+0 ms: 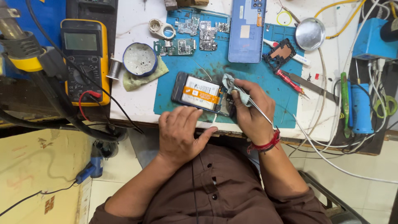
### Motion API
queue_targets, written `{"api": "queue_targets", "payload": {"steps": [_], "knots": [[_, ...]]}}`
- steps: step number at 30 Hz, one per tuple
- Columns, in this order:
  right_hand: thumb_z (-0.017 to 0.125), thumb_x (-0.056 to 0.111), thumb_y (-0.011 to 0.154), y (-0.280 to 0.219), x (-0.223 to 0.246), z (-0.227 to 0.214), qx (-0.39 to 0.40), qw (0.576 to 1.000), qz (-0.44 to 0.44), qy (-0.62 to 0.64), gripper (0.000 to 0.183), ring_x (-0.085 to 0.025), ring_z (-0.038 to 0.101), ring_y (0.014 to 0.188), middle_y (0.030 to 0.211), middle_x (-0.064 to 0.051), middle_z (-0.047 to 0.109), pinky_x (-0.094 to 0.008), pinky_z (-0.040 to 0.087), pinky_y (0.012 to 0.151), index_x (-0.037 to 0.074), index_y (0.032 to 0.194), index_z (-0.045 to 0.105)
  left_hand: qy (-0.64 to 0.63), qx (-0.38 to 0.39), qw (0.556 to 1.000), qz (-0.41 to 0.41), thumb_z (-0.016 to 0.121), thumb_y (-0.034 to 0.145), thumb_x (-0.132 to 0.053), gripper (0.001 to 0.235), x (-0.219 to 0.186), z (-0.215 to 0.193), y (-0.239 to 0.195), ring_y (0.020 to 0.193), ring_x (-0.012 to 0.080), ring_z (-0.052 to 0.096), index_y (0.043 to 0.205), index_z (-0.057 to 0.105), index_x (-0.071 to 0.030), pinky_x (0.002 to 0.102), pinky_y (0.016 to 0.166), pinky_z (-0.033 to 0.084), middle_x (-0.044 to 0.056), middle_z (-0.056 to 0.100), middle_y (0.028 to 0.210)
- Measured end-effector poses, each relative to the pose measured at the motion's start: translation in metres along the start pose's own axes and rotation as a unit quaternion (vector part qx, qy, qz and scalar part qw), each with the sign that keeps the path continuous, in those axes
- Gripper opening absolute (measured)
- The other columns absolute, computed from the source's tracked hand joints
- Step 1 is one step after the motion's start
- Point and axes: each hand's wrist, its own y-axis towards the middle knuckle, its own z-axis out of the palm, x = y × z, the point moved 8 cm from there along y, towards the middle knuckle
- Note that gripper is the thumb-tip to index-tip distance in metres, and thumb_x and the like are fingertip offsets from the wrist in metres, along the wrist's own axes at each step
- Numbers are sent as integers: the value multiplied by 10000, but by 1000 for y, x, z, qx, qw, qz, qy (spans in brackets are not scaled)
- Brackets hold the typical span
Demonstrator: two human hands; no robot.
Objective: The person wipes the back of a blue smartphone with a cloth, then uses tweezers and a green-handled tool to clean and adjust components on a disassembled phone chassis. The person handles the phone back, cloth, tweezers, and a green tool while working on the internal components.
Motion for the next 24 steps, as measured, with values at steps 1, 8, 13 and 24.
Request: {"api": "queue_targets", "payload": {"steps": [1, 8, 13, 24], "knots": [[724, 70, 994, -5, -1, -2, -11, 1000, 12, 1, 209, -301, 758, 928, 1049, -167, 748, -352, 567, 791, 20, 1192, 683, 0, -1, 1000, -8, 789, 885, -519, 585, 2, 0, 1, 1173, 279, 587, 1185, 673, -30, 422, 972, 372, 92, 669, 1193], [713, 69, 977, -45, -7, 2, -9, 996, 74, 45, 218, -210, 747, 891, 1004, -148, 754, -307, 548, 792, 5, 1184, 687, -36, 20, 999, -36, 782, 792, -665, 915, 12, 1, 6, 1260, 322, 543, 1345, 562, 29, 475, 1049, 336, 172, 619, 1332], [660, 91, 1032, -60, -25, 5, 13, 978, 96, 182, 221, -168, 671, 975, 1082, -99, 724, -270, 518, 865, -10, 1227, 679, -35, 51, 997, -45, 828, 729, -592, 989, 17, 13, 13, 1349, 325, 480, 1428, 487, 20, 494, 1092, 296, 198, 544, 1451], [603, 232, 1097, -20, -65, 14, 73, 932, 194, 298, 221, -45, 531, 798, 887, 37, 609, -231, 449, 709, 31, 1015, 645, -65, 36, 994, 86, 831, 880, -511, 568, 20, 17, 24, 1358, 284, 501, 1275, 651, -145, 511, 1221, 248, 128, 553, 1441]]}}
